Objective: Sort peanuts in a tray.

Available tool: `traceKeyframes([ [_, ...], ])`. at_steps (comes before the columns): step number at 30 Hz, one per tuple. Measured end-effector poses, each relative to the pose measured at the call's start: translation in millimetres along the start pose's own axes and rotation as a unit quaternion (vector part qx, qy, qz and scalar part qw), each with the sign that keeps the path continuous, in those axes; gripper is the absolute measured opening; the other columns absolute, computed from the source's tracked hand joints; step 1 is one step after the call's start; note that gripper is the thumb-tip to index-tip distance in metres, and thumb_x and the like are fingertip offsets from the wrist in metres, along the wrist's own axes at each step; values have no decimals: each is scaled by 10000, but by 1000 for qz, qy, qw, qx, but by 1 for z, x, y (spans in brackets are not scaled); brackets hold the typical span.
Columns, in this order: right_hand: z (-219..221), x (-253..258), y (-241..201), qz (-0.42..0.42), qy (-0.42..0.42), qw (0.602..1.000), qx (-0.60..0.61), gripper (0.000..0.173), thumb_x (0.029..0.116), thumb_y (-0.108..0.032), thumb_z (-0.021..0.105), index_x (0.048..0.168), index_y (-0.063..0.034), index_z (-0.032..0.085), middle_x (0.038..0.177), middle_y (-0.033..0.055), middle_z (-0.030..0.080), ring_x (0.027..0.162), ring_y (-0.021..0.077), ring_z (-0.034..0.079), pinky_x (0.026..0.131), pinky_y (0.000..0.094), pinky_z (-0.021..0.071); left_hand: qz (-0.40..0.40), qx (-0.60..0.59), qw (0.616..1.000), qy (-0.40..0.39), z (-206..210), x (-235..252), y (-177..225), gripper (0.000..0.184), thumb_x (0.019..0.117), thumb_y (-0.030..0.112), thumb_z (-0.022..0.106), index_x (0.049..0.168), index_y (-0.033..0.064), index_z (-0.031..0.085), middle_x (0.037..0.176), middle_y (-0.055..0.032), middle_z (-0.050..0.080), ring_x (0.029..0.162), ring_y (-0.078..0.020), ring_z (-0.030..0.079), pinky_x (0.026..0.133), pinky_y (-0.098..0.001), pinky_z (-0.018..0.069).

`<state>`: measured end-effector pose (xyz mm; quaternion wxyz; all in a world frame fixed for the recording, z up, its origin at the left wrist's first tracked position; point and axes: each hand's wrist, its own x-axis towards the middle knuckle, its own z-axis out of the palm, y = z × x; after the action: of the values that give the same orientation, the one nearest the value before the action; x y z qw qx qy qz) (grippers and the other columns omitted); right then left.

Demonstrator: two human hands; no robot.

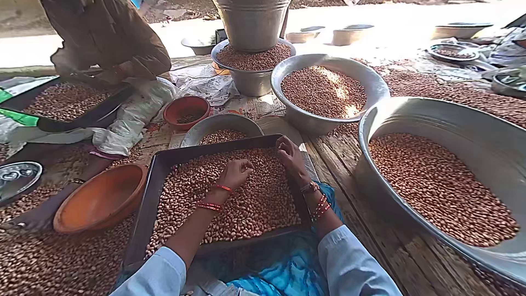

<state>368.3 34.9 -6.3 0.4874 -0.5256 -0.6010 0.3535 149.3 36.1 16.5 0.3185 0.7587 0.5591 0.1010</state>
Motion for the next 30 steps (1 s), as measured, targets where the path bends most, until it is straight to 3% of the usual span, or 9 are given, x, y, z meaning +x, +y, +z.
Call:
traceKeyframes([
  [2,-5,-2,1,38,35,992,112,134,903,-77,468,996,-56,563,734,-52,482,562,11,437,522,202,388,0,109,994,0,11,-1,7,286,1037,152,580,1263,25,700,1249,-224,691,1195,-377,652,1061,-537,474],
  [4,-13,-9,-9,63,33,997,11,145,941,-74,491,1008,-37,614,760,-16,518,615,51,468,578,243,395,2,158,987,-9,18,-1,12,303,1042,128,551,1294,18,678,1322,-232,652,1257,-403,619,1069,-558,470],
  [7,-17,-21,-30,73,-38,953,-290,256,994,-161,542,1159,-65,713,1000,124,728,957,264,691,852,464,523,5,191,981,-18,20,-3,16,313,1049,129,518,1302,16,662,1316,-233,643,1225,-404,634,1030,-565,493],
  [10,-9,-26,-39,111,-116,881,-445,284,1028,-150,507,1213,-73,708,1170,188,719,1133,377,677,944,554,508,1,106,994,-7,13,-3,5,289,1024,159,580,1248,15,691,1208,-215,698,1146,-354,671,1020,-529,502],
  [14,-1,-33,-49,118,-135,848,-498,265,1035,-60,467,1125,29,700,1158,252,694,1106,418,675,916,550,517,28,-194,978,75,-18,-18,-20,200,979,-1,457,1093,-36,618,801,-28,581,621,-56,535,628,-228,476],
  [17,2,-35,-56,122,-149,839,-508,285,1047,-37,429,1136,67,679,1192,270,674,1141,420,656,944,538,504,37,-205,975,84,-28,-49,-28,268,944,-9,425,1103,-23,641,850,-15,622,628,-30,544,601,-204,466],
  [22,6,-33,-53,123,-156,835,-513,285,1050,-28,425,1151,66,675,1197,274,667,1153,425,648,965,536,500,15,31,999,30,2,-91,-22,199,1004,151,627,1125,59,755,809,-107,665,702,-234,587,734,-440,494],
  [26,5,-31,-51,121,-167,833,-514,271,1035,-52,470,1168,49,683,1218,267,665,1177,421,639,986,549,491,-9,94,995,-7,21,-91,-18,263,1009,193,639,1206,46,735,1143,-203,724,1066,-377,692,976,-550,515],
  [30,-7,-42,-59,119,-197,859,-457,258,1011,-140,563,1186,5,685,1187,242,686,1163,413,647,965,583,487,17,-48,998,30,9,-92,-30,187,977,134,621,1091,17,713,798,-65,627,688,-158,548,692,-360,468],
])
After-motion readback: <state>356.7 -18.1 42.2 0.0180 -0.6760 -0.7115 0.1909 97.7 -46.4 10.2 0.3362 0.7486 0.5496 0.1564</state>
